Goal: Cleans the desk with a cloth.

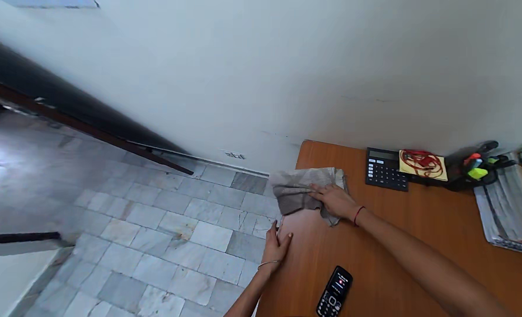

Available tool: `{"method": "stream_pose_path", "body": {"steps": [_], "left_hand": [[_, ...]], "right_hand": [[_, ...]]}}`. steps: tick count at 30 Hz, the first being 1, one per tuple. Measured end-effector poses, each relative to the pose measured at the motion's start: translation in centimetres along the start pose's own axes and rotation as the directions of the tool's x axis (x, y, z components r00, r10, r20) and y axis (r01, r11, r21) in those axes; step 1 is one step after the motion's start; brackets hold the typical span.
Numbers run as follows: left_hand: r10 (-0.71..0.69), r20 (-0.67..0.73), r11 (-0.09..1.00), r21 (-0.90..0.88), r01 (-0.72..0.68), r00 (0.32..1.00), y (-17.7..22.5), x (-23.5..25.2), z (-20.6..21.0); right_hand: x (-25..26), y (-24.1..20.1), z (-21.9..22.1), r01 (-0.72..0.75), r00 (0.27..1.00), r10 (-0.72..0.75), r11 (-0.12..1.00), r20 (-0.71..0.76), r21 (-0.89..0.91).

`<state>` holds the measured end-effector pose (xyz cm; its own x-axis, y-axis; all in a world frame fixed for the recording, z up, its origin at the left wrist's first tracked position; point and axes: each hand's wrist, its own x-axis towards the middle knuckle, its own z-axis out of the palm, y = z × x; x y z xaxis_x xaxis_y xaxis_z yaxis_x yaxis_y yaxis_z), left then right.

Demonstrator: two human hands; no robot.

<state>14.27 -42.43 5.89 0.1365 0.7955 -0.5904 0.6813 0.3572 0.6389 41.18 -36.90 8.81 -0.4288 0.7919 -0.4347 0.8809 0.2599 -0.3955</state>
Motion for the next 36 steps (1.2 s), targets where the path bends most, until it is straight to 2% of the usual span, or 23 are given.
{"method": "stream_pose_path", "body": {"steps": [2,5,8,11,14,18,21,23,25,29,31,33,36], "left_hand": [[-0.044,0.011,0.998,-0.041,0.044,0.999,0.3,0.3,0.6],[-0.074,-0.010,0.997,-0.037,0.074,0.997,0.5,0.3,0.9],[-0.177,-0.058,0.982,-0.074,0.173,0.982,0.9,0.6,1.0],[-0.263,-0.079,0.962,-0.089,0.256,0.961,1.3,0.9,1.3],[-0.305,-0.061,0.951,-0.082,0.300,0.951,1.8,1.0,1.0],[-0.321,-0.016,0.947,-0.019,0.321,0.947,1.8,1.2,0.7],[-0.324,-0.013,0.946,0.011,0.324,0.946,1.9,1.4,0.7],[-0.319,-0.005,0.948,0.019,0.319,0.948,1.5,1.5,0.8],[-0.324,0.004,0.946,0.019,0.324,0.946,1.5,1.6,0.8],[-0.328,0.000,0.944,0.023,0.328,0.945,1.5,1.6,0.8],[-0.328,-0.003,0.944,0.027,0.328,0.945,1.6,1.6,0.8],[-0.324,-0.004,0.946,0.027,0.324,0.946,1.6,1.6,0.8],[-0.287,0.003,0.958,0.005,0.287,0.958,1.4,1.5,0.7]], "right_hand": [[0.1,2.0,-0.9,-0.110,0.992,0.110,0.994,-0.062,0.012],[0.5,5.3,-2.6,-0.308,0.942,0.315,0.949,-0.117,0.072],[1.0,6.0,-3.7,-0.395,0.912,0.401,0.916,-0.092,0.076],[1.0,4.2,-3.0,-0.361,0.930,0.363,0.932,-0.063,0.034],[0.4,1.3,-0.7,-0.216,0.972,0.217,0.976,-0.085,0.021],[-0.2,-2.8,1.7,0.005,0.999,-0.007,0.999,0.031,0.053],[0.1,-3.9,1.6,0.072,0.992,-0.079,0.995,0.094,0.074],[0.5,-2.7,0.7,0.034,0.999,-0.037,0.996,0.034,0.080],[1.2,-0.3,-0.6,-0.084,0.995,0.088,0.993,-0.050,0.085],[1.9,5.2,-3.0,-0.356,0.912,0.381,0.920,-0.155,0.164],[1.5,5.9,-3.4,-0.397,0.894,0.417,0.906,-0.161,0.146],[1.2,4.7,-3.0,-0.396,0.899,0.411,0.910,-0.151,0.120],[0.4,1.6,-0.7,-0.319,0.928,0.334,0.941,-0.165,0.109]]}}
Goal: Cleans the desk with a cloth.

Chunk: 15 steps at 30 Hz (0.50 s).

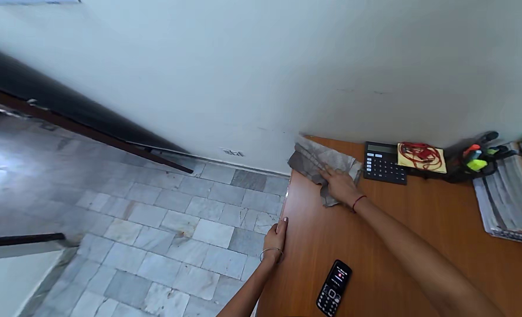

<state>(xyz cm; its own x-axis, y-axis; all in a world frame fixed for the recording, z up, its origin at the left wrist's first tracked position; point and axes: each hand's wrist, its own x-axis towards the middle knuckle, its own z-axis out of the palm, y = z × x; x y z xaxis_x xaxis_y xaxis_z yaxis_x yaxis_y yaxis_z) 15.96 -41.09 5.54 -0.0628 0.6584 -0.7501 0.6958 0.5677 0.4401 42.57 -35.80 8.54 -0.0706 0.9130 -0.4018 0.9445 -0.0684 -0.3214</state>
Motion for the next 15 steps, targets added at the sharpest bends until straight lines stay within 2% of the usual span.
{"method": "stream_pose_path", "body": {"steps": [4,8,11,13,15], "left_hand": [[0.061,0.028,0.997,-0.056,-0.060,0.998,-0.5,0.0,-0.2],[0.065,0.050,0.996,-0.057,-0.062,0.997,-0.4,0.1,-0.3],[0.056,0.051,0.998,-0.029,-0.055,0.997,-0.2,0.0,-0.3],[0.039,0.034,0.999,0.033,-0.040,0.999,-0.1,0.1,-0.2],[0.019,0.012,0.995,0.093,-0.020,1.000,0.0,0.2,0.0]], "right_hand": [[-3.7,-1.0,2.9,0.192,0.977,-0.192,0.981,0.090,0.006],[-6.1,0.7,2.2,0.272,0.941,-0.271,0.962,0.203,0.028],[-5.3,3.8,0.7,0.211,0.968,-0.206,0.977,0.144,-0.022],[-4.0,5.5,-0.2,0.100,0.995,-0.099,0.995,0.032,-0.019],[-2.4,5.4,-1.0,-0.052,0.997,0.056,0.996,-0.049,0.068]]}}
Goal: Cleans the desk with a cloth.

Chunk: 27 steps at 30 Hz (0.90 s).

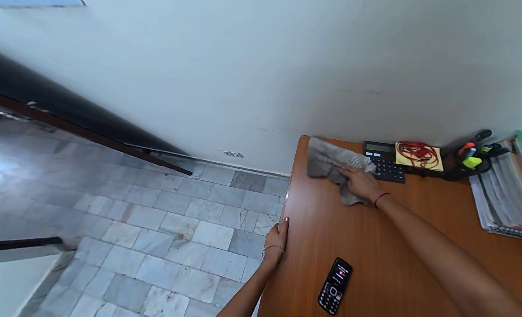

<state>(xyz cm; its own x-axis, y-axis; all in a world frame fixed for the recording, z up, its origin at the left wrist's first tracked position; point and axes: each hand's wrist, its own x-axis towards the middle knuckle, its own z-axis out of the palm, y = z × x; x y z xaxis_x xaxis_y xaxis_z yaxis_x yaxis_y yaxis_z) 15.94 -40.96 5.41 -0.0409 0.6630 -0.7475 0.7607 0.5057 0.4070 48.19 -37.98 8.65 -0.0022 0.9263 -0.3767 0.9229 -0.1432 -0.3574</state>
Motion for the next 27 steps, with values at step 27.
{"method": "stream_pose_path", "body": {"steps": [27], "left_hand": [[-0.039,-0.070,0.993,0.110,0.047,0.997,0.6,-0.6,0.3]], "right_hand": [[-0.8,-8.7,4.5,-0.078,0.997,0.076,0.994,0.026,0.076]]}}
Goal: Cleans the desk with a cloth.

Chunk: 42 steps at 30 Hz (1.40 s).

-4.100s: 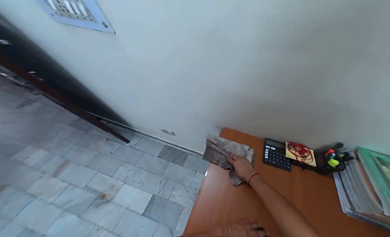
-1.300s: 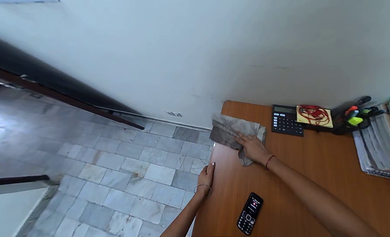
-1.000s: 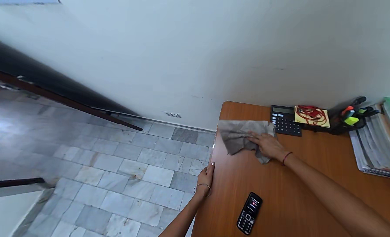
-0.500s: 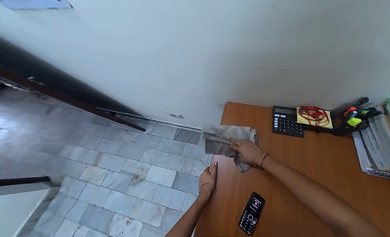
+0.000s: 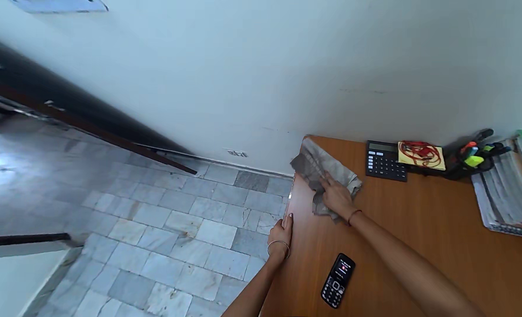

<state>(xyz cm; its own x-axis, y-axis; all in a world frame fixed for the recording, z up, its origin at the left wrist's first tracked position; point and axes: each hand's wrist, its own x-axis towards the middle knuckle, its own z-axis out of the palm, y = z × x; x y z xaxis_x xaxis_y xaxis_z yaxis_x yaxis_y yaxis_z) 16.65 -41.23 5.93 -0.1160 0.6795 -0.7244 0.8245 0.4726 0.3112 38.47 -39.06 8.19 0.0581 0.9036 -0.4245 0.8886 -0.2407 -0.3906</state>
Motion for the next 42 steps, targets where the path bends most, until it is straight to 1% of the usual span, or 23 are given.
{"method": "stream_pose_path", "body": {"steps": [2,4,6,8,10,13,16,18,20,22,24,26,27,28,29,30,31,32,34,36,38,40,42], "left_hand": [[0.003,0.005,1.000,-0.004,-0.003,1.000,0.0,0.0,-0.1],[0.012,0.008,1.000,-0.005,-0.012,1.000,0.1,0.0,-0.2],[0.021,0.009,1.000,-0.021,-0.021,1.000,0.1,0.0,-0.2],[0.026,0.006,0.999,-0.032,-0.026,1.000,0.0,0.1,-0.2],[0.042,0.014,0.998,-0.039,-0.041,0.999,-0.3,0.0,-0.1],[0.071,0.023,0.995,-0.070,-0.069,0.997,-0.4,0.3,-0.2],[0.059,0.024,0.996,-0.063,-0.058,0.998,-0.6,0.5,0.0],[0.038,0.019,0.998,-0.050,-0.037,0.999,-0.5,0.4,0.1],[0.015,0.012,1.000,-0.027,-0.015,1.000,-0.3,0.3,-0.1],[0.000,0.009,1.000,-0.024,0.000,1.000,-0.1,0.1,0.0],[0.043,-0.044,0.998,-0.042,-0.044,0.998,-0.4,-0.1,0.1],[0.239,-0.142,0.970,-0.006,-0.242,0.961,-1.2,-0.3,0.6],[0.407,-0.189,0.913,0.063,-0.402,0.894,-1.9,-0.5,1.1],[0.582,-0.205,0.813,0.145,-0.564,0.787,-2.6,-0.7,1.8],[0.732,-0.180,0.681,0.227,-0.697,0.657,-3.3,-0.8,2.4],[0.812,-0.092,0.576,0.286,-0.766,0.576,-3.6,-1.5,2.5],[0.816,0.063,0.529,0.320,-0.786,0.575,-3.2,-2.9,2.2],[0.771,0.221,0.521,0.318,-0.792,0.597,-2.3,-4.6,1.8],[0.658,0.412,0.561,0.290,-0.776,0.630,-0.4,-7.3,2.0],[0.551,0.524,0.586,0.310,-0.749,0.649,1.0,-9.0,3.0],[0.496,0.599,0.553,0.341,-0.760,0.629,1.4,-9.9,4.3],[0.477,0.639,0.521,0.348,-0.780,0.604,1.2,-10.5,5.2],[0.460,0.670,0.533,0.317,-0.785,0.583,1.0,-10.9,5.3]], "right_hand": [[-2.6,1.2,0.7,0.121,0.988,-0.118,0.992,0.102,-0.030],[-5.1,3.5,0.7,0.151,0.978,-0.145,0.988,0.149,-0.030],[-7.6,6.6,0.7,0.054,0.996,-0.056,0.998,0.069,0.024],[-10.1,9.9,1.4,-0.079,0.993,0.086,0.993,-0.082,0.086],[-12.8,12.9,2.4,-0.165,0.957,0.193,0.976,-0.217,0.141],[-16.8,16.0,3.4,-0.259,0.888,0.321,0.941,-0.330,0.217],[-20.9,18.9,5.1,-0.364,0.768,0.484,0.869,-0.419,0.336],[-22.7,20.2,6.0,-0.497,0.637,0.644,0.763,-0.423,0.414],[-23.0,20.4,6.7,-0.620,0.491,0.780,0.625,-0.387,0.474],[-21.6,18.9,6.5,-0.665,0.411,0.838,0.545,-0.359,0.510],[-18.9,15.5,5.8,-0.659,0.419,0.841,0.542,-0.344,0.522],[-15.9,11.0,4.5,-0.647,0.507,0.810,0.584,-0.296,0.490],[-14.4,8.8,3.9,-0.631,0.568,0.778,0.621,-0.269,0.465],[-13.1,6.8,3.5,-0.603,0.630,0.734,0.667,-0.252,0.438],[-12.0,5.1,3.4,-0.579,0.683,0.694,0.705,-0.230,0.410],[-11.1,3.8,3.5,-0.566,0.718,0.666,0.728,-0.203,0.387],[-10.4,2.9,3.6,-0.561,0.742,0.647,0.743,-0.175,0.365],[-10.1,2.3,3.7,-0.558,0.758,0.633,0.754,-0.155,0.347],[-10.5,2.4,4.4,-0.541,0.773,0.612,0.774,-0.169,0.330],[-11.8,3.2,5.1,-0.531,0.767,0.611,0.776,-0.196,0.341],[-13.7,4.3,5.9,-0.549,0.741,0.633,0.762,-0.222,0.343],[-16.1,5.5,7.2,-0.574,0.694,0.670,0.736,-0.262,0.360],[-18.7,6.7,8.8,-0.588,0.623,0.713,0.699,-0.323,0.408]]}}
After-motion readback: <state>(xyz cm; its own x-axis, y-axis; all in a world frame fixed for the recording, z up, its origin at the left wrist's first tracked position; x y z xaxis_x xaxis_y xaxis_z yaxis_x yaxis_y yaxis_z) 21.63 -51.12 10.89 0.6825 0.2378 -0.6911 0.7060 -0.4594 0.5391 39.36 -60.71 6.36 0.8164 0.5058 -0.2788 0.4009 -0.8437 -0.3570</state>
